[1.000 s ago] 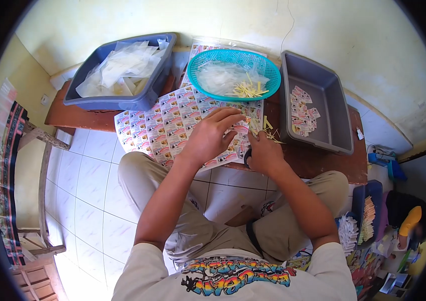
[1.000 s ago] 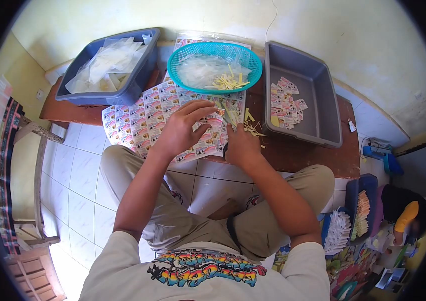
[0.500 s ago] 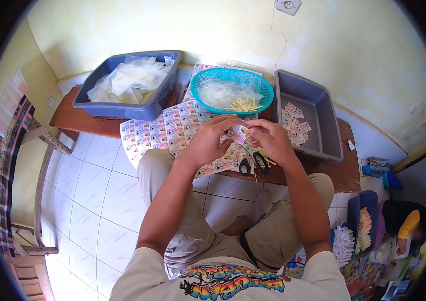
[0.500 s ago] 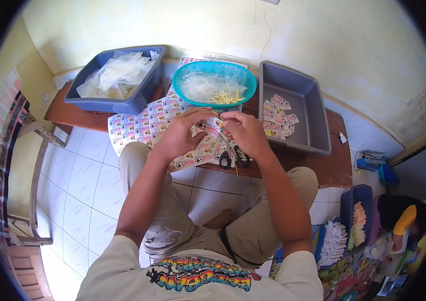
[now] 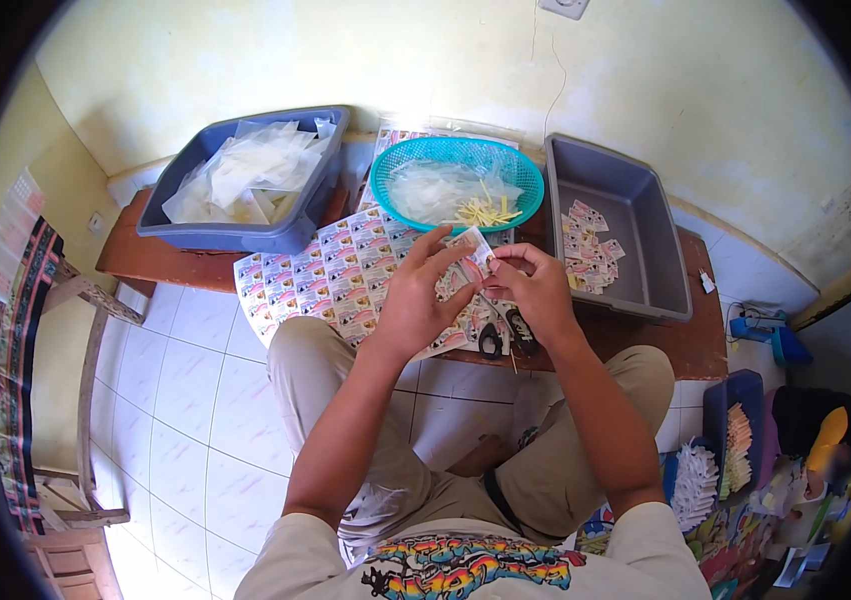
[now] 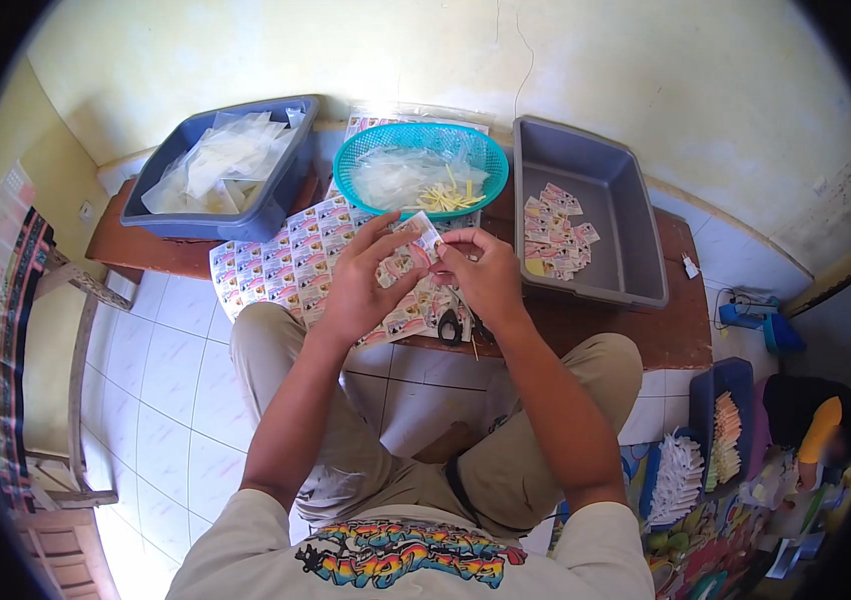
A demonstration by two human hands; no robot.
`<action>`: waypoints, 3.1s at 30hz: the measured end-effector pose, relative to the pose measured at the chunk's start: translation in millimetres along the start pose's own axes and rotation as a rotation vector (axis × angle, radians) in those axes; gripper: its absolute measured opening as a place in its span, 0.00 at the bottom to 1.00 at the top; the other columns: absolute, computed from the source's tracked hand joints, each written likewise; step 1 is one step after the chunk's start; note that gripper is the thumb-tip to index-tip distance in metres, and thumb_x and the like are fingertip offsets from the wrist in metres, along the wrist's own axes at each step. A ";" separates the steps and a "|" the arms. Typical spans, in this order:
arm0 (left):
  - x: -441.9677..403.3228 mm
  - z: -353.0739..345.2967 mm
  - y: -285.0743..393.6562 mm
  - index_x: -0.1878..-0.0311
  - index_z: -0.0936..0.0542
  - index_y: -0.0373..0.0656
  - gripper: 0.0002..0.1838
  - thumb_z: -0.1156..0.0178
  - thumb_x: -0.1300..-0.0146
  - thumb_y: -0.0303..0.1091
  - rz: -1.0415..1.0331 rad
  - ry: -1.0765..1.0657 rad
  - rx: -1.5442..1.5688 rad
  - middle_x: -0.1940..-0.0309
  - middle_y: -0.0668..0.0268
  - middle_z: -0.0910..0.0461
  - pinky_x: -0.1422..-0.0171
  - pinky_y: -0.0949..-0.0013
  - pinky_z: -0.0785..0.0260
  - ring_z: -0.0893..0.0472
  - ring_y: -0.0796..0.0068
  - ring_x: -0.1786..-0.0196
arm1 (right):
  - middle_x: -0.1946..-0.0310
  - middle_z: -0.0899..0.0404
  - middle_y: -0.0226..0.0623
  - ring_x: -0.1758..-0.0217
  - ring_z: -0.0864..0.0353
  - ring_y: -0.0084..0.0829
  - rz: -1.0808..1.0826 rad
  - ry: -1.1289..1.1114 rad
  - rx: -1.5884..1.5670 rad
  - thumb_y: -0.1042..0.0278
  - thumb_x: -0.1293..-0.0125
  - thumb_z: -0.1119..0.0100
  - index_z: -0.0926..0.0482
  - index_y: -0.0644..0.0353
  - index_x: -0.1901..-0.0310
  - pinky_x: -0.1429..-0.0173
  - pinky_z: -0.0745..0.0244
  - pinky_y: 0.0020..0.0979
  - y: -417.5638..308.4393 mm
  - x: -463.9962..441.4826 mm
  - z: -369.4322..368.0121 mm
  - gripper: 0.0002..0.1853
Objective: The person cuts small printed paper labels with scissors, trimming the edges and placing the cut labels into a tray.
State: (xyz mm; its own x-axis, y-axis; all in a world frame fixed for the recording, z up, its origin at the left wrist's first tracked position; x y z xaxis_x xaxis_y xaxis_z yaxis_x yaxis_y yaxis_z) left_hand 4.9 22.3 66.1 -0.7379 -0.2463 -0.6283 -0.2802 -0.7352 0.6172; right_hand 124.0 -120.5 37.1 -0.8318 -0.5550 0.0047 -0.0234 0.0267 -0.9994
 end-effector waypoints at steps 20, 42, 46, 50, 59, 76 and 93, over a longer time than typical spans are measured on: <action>1.9 -14.5 -24.2 0.42 0.13 0.38 0.19 0.30 0.36 0.15 0.238 -0.002 0.265 0.32 0.54 0.22 0.44 0.67 0.14 0.10 0.69 0.47 | 0.58 0.09 0.42 0.59 0.09 0.23 0.026 -0.017 0.101 0.76 0.28 0.30 0.17 0.67 0.43 0.58 0.12 0.26 14.8 -1.7 -0.9 0.15; 18.5 -44.5 -50.7 0.46 0.12 0.36 0.11 0.30 0.30 0.20 0.494 -0.081 0.528 0.50 0.62 0.14 0.44 0.70 0.17 0.10 0.73 0.49 | 0.56 0.09 0.42 0.56 0.08 0.26 0.020 -0.009 0.109 0.78 0.30 0.30 0.16 0.68 0.41 0.53 0.11 0.26 22.3 8.1 6.7 0.16; 19.3 -44.7 -53.7 0.46 0.11 0.37 0.12 0.29 0.32 0.20 0.474 -0.030 0.530 0.51 0.61 0.13 0.46 0.70 0.16 0.09 0.71 0.52 | 0.56 0.09 0.42 0.56 0.07 0.26 0.022 -0.009 0.205 0.74 0.31 0.28 0.16 0.67 0.40 0.53 0.11 0.29 22.1 11.4 11.4 0.19; 20.8 -43.3 -62.0 0.46 0.11 0.36 0.12 0.29 0.32 0.20 0.480 -0.006 0.523 0.50 0.61 0.12 0.47 0.70 0.16 0.09 0.72 0.51 | 0.55 0.10 0.43 0.59 0.07 0.33 0.045 -0.038 0.508 0.70 0.34 0.25 0.16 0.64 0.40 0.52 0.12 0.33 2.4 24.5 8.0 0.22; 28.4 -40.1 -78.2 0.45 0.11 0.37 0.12 0.29 0.31 0.21 0.583 0.001 0.564 0.49 0.62 0.13 0.46 0.71 0.17 0.11 0.75 0.53 | 0.40 0.21 0.50 0.44 0.13 0.52 0.016 -0.219 1.262 0.63 0.35 0.28 0.28 0.59 0.25 0.42 0.15 0.50 39.3 51.9 7.9 0.37; 24.2 -41.0 -73.3 0.45 0.12 0.36 0.12 0.29 0.30 0.22 0.604 -0.009 0.619 0.49 0.63 0.13 0.45 0.72 0.17 0.11 0.76 0.51 | 0.41 0.23 0.55 0.44 0.15 0.57 0.043 -0.229 1.324 0.72 0.34 0.40 0.30 0.62 0.24 0.43 0.16 0.53 70.2 37.2 1.9 0.35; 21.1 -25.7 -80.8 0.45 0.12 0.34 0.12 0.27 0.32 0.21 0.593 0.103 0.617 0.50 0.63 0.12 0.45 0.71 0.16 0.12 0.76 0.51 | 0.48 0.22 0.43 0.55 0.18 0.34 -0.067 -0.267 0.796 0.69 0.45 0.19 0.32 0.55 0.19 0.48 0.17 0.35 26.7 45.1 11.7 0.50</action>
State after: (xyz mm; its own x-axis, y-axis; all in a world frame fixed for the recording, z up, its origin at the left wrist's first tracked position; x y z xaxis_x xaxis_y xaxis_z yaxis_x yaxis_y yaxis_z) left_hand 27.8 60.3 -9.2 -0.8167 -0.5594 -0.1419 -0.1715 0.0004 0.9852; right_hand 92.3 -154.6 10.2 -0.6811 -0.7152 0.1566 0.4134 -0.5522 -0.7240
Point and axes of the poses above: each hand's wrist, its own x-axis away from the middle knuckle, its own z-axis out of the back of the hand, y = z × x, the point moved 6 cm from there along -x, towards the middle knuckle
